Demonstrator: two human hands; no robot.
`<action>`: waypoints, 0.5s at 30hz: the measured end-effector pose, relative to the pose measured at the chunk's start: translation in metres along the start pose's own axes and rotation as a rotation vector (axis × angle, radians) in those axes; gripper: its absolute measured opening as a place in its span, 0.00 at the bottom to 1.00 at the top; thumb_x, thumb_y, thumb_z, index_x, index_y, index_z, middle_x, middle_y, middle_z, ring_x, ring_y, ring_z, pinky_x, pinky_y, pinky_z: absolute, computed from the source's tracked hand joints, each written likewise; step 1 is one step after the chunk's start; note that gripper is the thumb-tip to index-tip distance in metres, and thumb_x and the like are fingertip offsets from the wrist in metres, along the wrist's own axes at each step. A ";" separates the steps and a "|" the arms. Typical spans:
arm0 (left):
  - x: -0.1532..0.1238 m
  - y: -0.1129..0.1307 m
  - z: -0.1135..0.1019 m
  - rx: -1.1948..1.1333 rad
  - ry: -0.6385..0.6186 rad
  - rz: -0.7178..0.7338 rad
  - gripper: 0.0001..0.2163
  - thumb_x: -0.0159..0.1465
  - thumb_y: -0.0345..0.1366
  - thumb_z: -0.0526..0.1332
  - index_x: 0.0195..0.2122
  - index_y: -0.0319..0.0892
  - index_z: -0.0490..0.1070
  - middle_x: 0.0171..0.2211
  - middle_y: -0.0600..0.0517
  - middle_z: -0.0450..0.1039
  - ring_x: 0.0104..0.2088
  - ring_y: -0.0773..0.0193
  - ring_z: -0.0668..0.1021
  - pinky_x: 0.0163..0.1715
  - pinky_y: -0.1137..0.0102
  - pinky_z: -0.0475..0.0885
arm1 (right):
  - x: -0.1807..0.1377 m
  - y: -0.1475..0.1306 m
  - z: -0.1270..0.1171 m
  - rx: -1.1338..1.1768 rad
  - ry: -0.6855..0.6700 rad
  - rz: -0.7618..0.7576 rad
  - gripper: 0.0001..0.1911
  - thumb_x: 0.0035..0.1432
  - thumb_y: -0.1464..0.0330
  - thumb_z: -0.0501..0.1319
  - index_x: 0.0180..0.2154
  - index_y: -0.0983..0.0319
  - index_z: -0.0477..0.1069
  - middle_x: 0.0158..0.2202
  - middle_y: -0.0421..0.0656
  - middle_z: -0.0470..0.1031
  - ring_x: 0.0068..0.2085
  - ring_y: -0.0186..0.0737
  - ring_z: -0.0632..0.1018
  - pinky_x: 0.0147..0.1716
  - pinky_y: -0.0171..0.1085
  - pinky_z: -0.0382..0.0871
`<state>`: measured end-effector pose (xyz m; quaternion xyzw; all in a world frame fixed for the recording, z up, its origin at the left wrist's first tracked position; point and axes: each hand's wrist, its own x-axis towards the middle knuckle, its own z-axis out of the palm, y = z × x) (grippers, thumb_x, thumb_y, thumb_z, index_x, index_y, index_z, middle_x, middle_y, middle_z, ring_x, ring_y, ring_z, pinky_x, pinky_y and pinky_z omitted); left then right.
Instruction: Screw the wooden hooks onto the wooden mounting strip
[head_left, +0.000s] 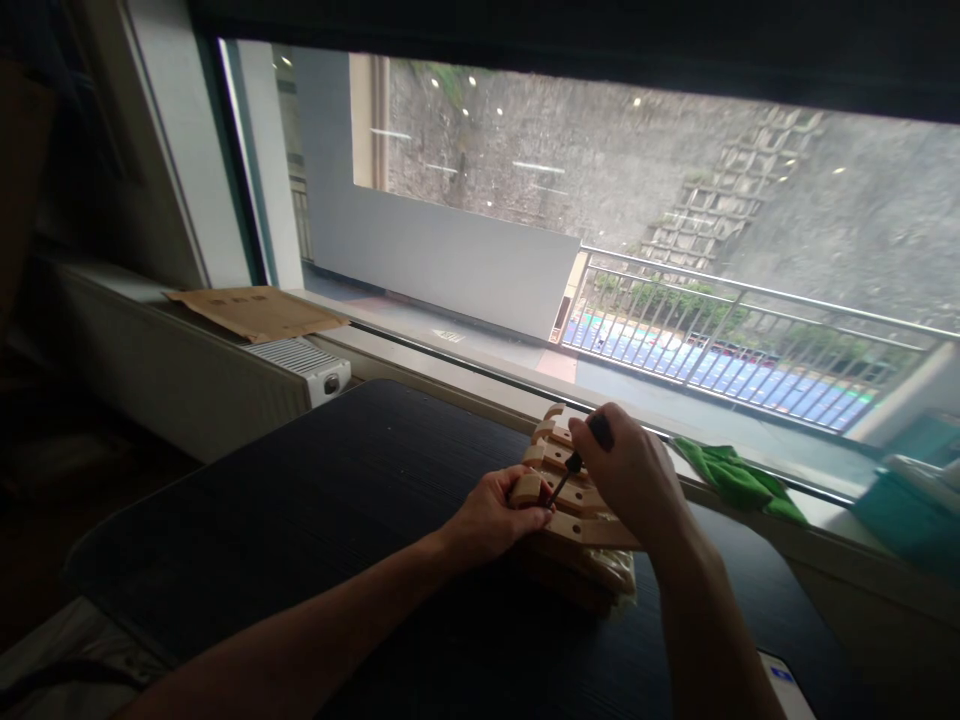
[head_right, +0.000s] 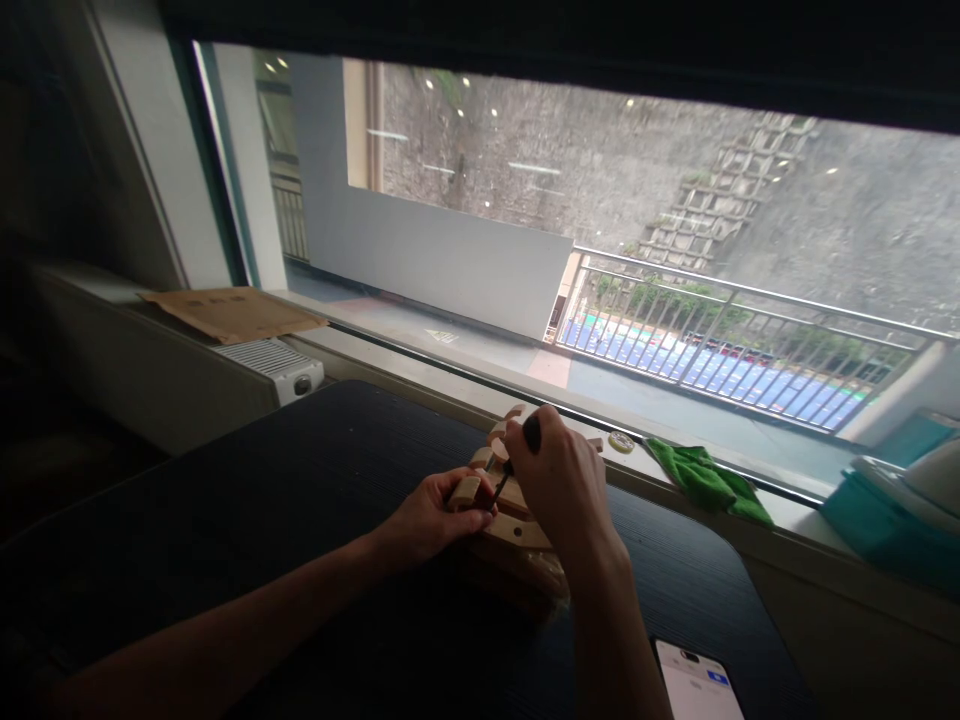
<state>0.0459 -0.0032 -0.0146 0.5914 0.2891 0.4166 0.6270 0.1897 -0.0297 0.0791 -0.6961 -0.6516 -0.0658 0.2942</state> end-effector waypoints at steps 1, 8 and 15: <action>0.000 -0.001 0.000 0.007 0.002 0.004 0.09 0.47 0.34 0.67 0.29 0.38 0.71 0.25 0.56 0.66 0.27 0.69 0.68 0.29 0.75 0.63 | -0.002 -0.001 -0.002 0.024 -0.014 -0.026 0.12 0.58 0.58 0.51 0.31 0.58 0.65 0.21 0.38 0.69 0.22 0.35 0.66 0.24 0.33 0.49; 0.003 -0.005 -0.001 -0.007 -0.020 0.014 0.10 0.48 0.34 0.67 0.29 0.38 0.69 0.27 0.54 0.69 0.28 0.67 0.70 0.30 0.73 0.65 | -0.011 -0.013 -0.013 -0.052 -0.097 -0.206 0.08 0.59 0.62 0.52 0.35 0.55 0.67 0.20 0.35 0.69 0.21 0.34 0.66 0.23 0.33 0.47; 0.001 -0.003 0.000 0.030 0.012 0.001 0.09 0.47 0.34 0.68 0.28 0.38 0.70 0.24 0.57 0.66 0.25 0.70 0.68 0.28 0.75 0.63 | -0.004 -0.005 -0.003 -0.089 -0.032 -0.065 0.10 0.57 0.59 0.52 0.31 0.58 0.66 0.19 0.37 0.67 0.21 0.35 0.65 0.23 0.34 0.46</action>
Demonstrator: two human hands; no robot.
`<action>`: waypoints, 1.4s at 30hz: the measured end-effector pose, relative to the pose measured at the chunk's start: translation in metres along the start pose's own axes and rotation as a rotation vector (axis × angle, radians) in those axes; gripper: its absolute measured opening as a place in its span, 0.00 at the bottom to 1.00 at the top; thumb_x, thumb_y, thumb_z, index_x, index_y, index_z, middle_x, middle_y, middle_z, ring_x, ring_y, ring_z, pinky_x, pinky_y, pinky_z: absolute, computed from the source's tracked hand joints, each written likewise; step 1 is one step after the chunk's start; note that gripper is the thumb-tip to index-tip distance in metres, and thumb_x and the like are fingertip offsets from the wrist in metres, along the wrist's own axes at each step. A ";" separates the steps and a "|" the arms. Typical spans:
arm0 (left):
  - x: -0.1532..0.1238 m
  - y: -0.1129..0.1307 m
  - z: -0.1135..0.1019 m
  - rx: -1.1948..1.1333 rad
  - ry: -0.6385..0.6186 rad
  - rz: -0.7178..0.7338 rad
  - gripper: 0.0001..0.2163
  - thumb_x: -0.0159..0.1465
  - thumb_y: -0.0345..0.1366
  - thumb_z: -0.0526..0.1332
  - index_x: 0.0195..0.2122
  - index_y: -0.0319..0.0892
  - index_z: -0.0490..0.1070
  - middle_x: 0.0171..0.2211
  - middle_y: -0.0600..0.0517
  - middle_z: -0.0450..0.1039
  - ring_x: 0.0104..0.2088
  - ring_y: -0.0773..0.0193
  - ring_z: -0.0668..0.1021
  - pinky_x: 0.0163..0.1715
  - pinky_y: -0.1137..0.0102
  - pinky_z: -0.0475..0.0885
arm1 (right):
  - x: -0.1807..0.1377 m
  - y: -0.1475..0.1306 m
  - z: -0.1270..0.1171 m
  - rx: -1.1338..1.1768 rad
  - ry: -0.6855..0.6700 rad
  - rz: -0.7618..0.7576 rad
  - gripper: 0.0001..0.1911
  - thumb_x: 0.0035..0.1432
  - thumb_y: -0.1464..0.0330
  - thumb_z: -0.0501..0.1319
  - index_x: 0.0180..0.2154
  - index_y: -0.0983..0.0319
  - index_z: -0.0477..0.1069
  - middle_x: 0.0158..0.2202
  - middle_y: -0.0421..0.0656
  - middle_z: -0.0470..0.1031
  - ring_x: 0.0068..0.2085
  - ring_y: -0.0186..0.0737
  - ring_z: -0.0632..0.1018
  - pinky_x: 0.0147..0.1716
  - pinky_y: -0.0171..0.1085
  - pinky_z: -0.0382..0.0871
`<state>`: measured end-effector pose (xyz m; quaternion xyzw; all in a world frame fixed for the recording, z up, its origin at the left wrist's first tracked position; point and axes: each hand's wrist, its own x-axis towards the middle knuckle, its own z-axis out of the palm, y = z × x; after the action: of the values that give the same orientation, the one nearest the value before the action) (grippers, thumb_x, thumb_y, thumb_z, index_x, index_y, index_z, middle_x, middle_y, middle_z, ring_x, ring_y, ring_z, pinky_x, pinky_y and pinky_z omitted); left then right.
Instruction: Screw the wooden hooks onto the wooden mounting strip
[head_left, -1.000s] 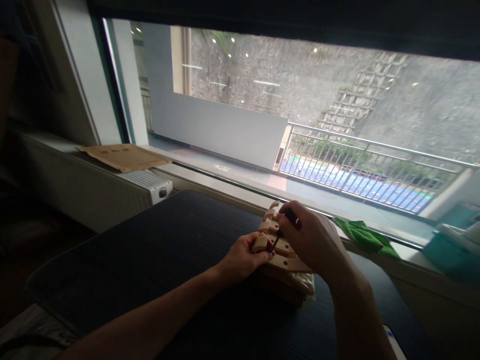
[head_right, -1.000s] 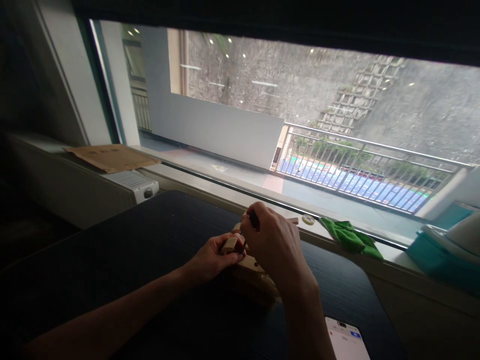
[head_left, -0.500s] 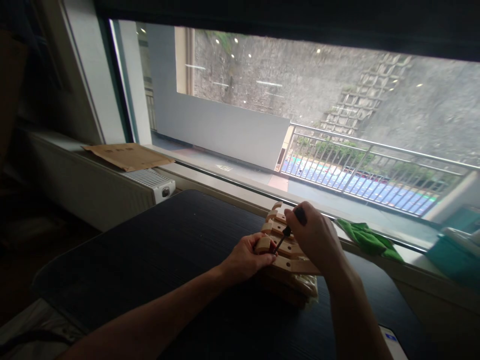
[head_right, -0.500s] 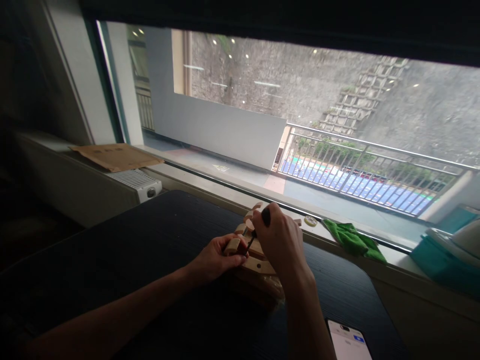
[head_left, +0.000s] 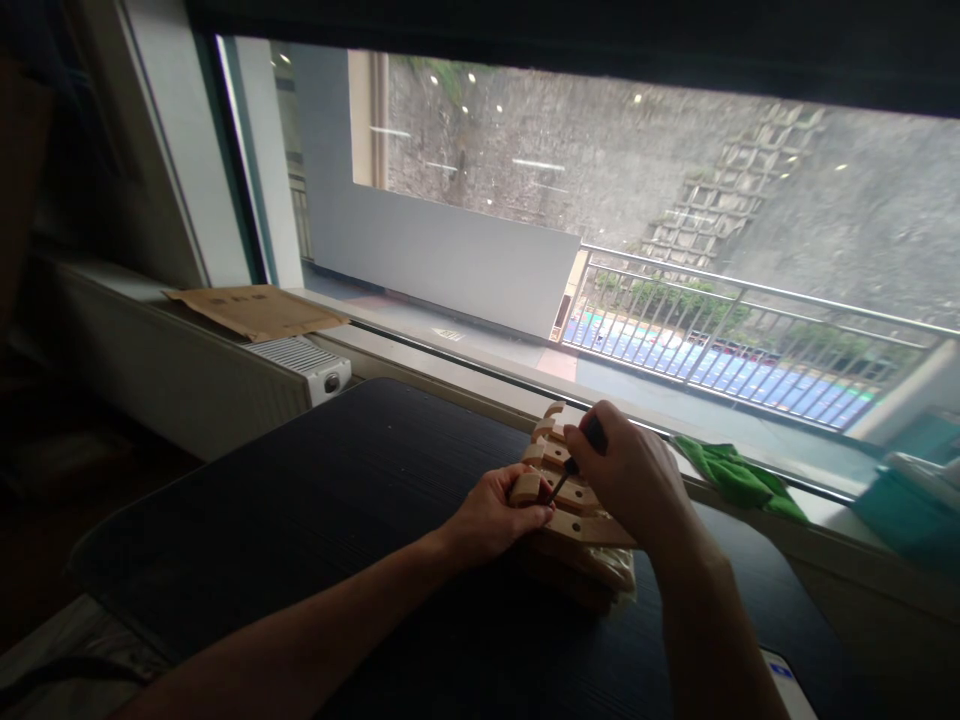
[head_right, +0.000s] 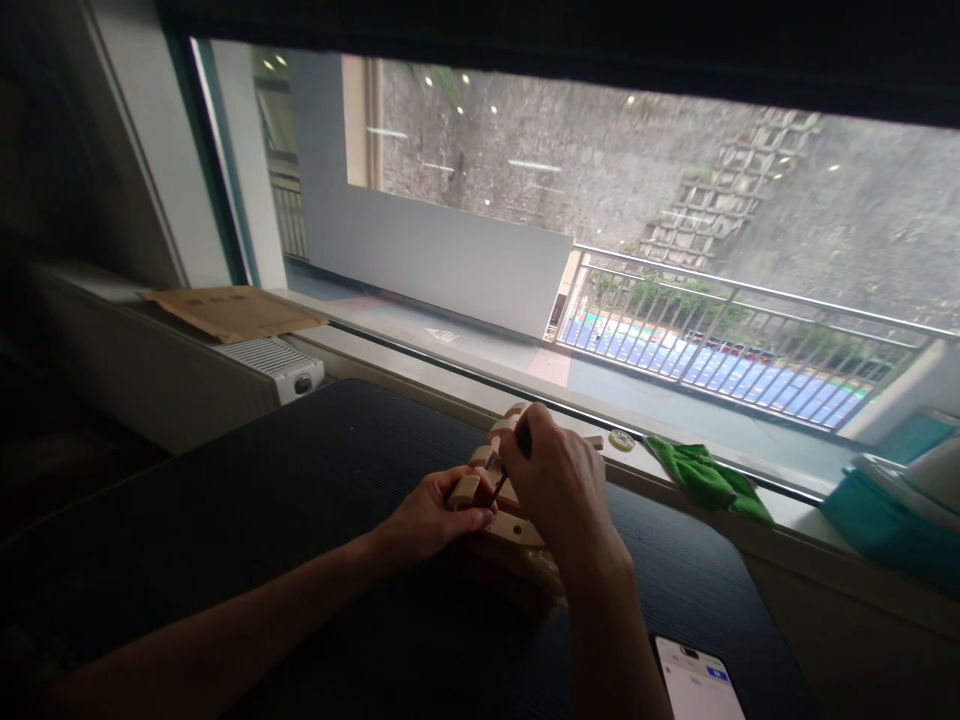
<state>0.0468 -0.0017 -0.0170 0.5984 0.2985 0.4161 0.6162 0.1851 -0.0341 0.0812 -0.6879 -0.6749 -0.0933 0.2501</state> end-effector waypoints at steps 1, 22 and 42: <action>0.000 0.000 0.000 0.001 0.005 0.000 0.09 0.47 0.34 0.68 0.28 0.38 0.71 0.24 0.57 0.66 0.25 0.70 0.68 0.27 0.75 0.63 | 0.000 0.000 -0.001 -0.006 -0.001 0.010 0.11 0.57 0.59 0.52 0.30 0.58 0.66 0.19 0.38 0.67 0.21 0.35 0.65 0.23 0.34 0.46; -0.002 0.003 0.001 -0.010 0.008 -0.001 0.09 0.48 0.33 0.67 0.29 0.37 0.70 0.25 0.57 0.65 0.26 0.71 0.67 0.28 0.76 0.62 | 0.003 0.000 0.002 0.004 0.017 0.043 0.16 0.59 0.56 0.52 0.26 0.59 0.65 0.18 0.38 0.65 0.20 0.34 0.62 0.22 0.34 0.46; 0.000 0.002 0.000 0.030 0.007 -0.028 0.10 0.49 0.34 0.67 0.30 0.38 0.70 0.27 0.54 0.74 0.30 0.67 0.74 0.35 0.73 0.68 | 0.001 0.005 0.000 0.020 0.014 0.006 0.13 0.59 0.57 0.52 0.33 0.59 0.65 0.21 0.39 0.69 0.23 0.35 0.65 0.23 0.35 0.46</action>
<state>0.0466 -0.0021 -0.0153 0.6019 0.3151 0.4049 0.6119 0.1899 -0.0334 0.0808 -0.6868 -0.6720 -0.0905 0.2618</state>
